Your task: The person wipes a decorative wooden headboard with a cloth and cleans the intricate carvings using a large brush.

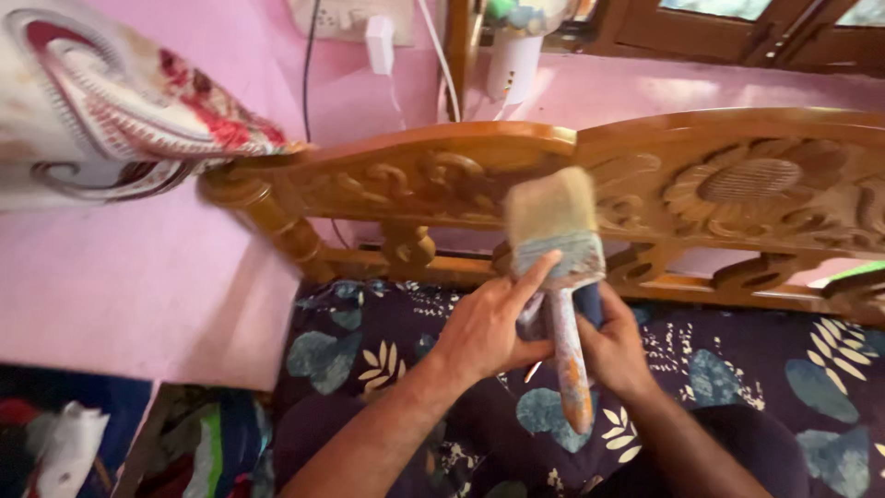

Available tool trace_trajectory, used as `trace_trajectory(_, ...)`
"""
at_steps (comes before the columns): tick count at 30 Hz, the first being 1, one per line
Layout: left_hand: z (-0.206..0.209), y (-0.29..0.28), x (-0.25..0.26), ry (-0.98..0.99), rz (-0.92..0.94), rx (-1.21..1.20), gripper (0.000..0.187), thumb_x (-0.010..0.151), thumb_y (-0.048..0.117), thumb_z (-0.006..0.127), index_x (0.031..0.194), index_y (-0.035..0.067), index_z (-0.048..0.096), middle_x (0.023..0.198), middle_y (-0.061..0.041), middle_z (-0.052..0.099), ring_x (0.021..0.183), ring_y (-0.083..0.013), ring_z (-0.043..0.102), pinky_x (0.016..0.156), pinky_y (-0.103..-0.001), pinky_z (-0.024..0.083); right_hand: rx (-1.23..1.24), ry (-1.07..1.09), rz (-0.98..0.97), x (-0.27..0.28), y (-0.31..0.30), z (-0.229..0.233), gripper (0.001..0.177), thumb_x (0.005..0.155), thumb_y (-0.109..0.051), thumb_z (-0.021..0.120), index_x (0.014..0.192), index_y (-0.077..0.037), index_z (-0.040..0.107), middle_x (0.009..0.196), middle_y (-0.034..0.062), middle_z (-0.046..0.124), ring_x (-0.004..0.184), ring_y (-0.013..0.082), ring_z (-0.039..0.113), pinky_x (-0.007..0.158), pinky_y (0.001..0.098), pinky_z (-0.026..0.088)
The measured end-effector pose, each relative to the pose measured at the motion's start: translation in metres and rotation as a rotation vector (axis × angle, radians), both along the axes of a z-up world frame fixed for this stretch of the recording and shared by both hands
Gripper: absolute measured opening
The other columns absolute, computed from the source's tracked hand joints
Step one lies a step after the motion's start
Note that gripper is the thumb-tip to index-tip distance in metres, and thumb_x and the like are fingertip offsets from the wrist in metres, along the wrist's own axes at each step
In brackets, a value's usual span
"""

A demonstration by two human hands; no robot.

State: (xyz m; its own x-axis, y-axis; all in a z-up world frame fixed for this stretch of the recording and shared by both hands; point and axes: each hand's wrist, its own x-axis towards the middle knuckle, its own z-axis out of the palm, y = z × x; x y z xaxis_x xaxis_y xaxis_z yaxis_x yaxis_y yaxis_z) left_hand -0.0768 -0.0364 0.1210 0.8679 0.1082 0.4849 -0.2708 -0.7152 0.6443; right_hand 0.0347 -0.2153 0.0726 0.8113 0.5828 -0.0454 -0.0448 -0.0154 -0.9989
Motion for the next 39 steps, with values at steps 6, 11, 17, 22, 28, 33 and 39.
trace_trajectory(6,-0.010,-0.001,0.013,-0.158,0.153,0.222,0.090,0.082,0.062,0.079,0.148,0.007,0.053,0.062,-0.010,0.061,0.057,-0.0277,0.066,0.054,-0.041,0.054,0.172,-0.295,0.103,-0.005,0.006,-0.010,0.036,0.094,-0.001,0.073,0.129,0.002,0.063,0.129,0.0087,0.057,0.114,0.0180,0.060,0.098,0.0333,0.052)
trace_trajectory(11,-0.017,0.001,0.022,-0.218,0.137,0.326,0.085,0.084,0.061,0.079,0.143,0.003,0.059,0.052,-0.005,0.056,0.046,-0.0218,0.062,0.046,-0.037,0.052,0.140,-0.387,0.016,-0.008,0.005,-0.007,0.042,0.093,-0.004,0.065,0.134,0.001,0.059,0.137,0.0091,0.056,0.125,0.0183,0.057,0.104,0.0311,0.048)
trace_trajectory(17,-0.014,-0.010,0.022,-0.144,0.101,0.360,0.084,0.082,0.059,0.079,0.143,0.005,0.060,0.054,-0.006,0.061,0.047,-0.0217,0.064,0.045,-0.037,0.052,0.184,0.192,-0.149,-0.005,0.001,-0.026,0.041,0.099,-0.013,0.056,0.139,-0.005,0.053,0.109,0.0102,0.067,0.086,0.0171,0.067,0.067,0.0295,0.056)
trace_trajectory(22,-0.009,-0.012,0.019,-0.011,0.086,0.348,0.090,0.080,0.061,0.080,0.144,0.003,0.054,0.052,-0.010,0.062,0.044,-0.0248,0.065,0.042,-0.039,0.051,0.052,-0.160,-0.084,-0.009,0.003,-0.030,0.043,0.096,-0.002,0.062,0.138,-0.003,0.052,0.108,0.0132,0.070,0.087,0.0198,0.068,0.071,0.0323,0.058)
trace_trajectory(28,-0.008,-0.021,0.012,0.048,0.094,0.345,0.091,0.081,0.059,0.079,0.148,0.008,0.046,0.058,-0.013,0.066,0.049,-0.0277,0.069,0.042,-0.040,0.053,-0.188,-0.618,-0.180,-0.013,0.001,-0.008,0.047,0.093,-0.006,0.061,0.138,0.001,0.049,0.131,0.0239,0.059,0.110,0.0318,0.066,0.090,0.0398,0.057)
trace_trajectory(33,-0.011,-0.014,0.017,0.074,0.041,0.258,0.090,0.084,0.066,0.072,0.148,0.009,0.044,0.063,-0.010,0.070,0.051,-0.0246,0.070,0.045,-0.037,0.056,-0.203,-1.099,-0.105,-0.010,0.002,0.026,0.058,0.081,-0.016,0.077,0.132,0.003,0.055,0.166,0.0341,0.015,0.138,0.0531,0.048,0.099,0.0443,0.055)
trace_trajectory(39,-0.005,-0.002,0.013,0.109,0.044,0.263,0.077,0.085,0.063,0.071,0.140,0.010,0.056,0.058,-0.009,0.066,0.050,-0.0269,0.069,0.044,-0.039,0.054,-0.277,-0.945,-0.033,-0.010,-0.001,0.022,0.045,0.072,-0.004,0.081,0.113,0.000,0.063,0.156,0.0232,0.039,0.102,0.0326,0.073,0.081,0.0387,0.060)
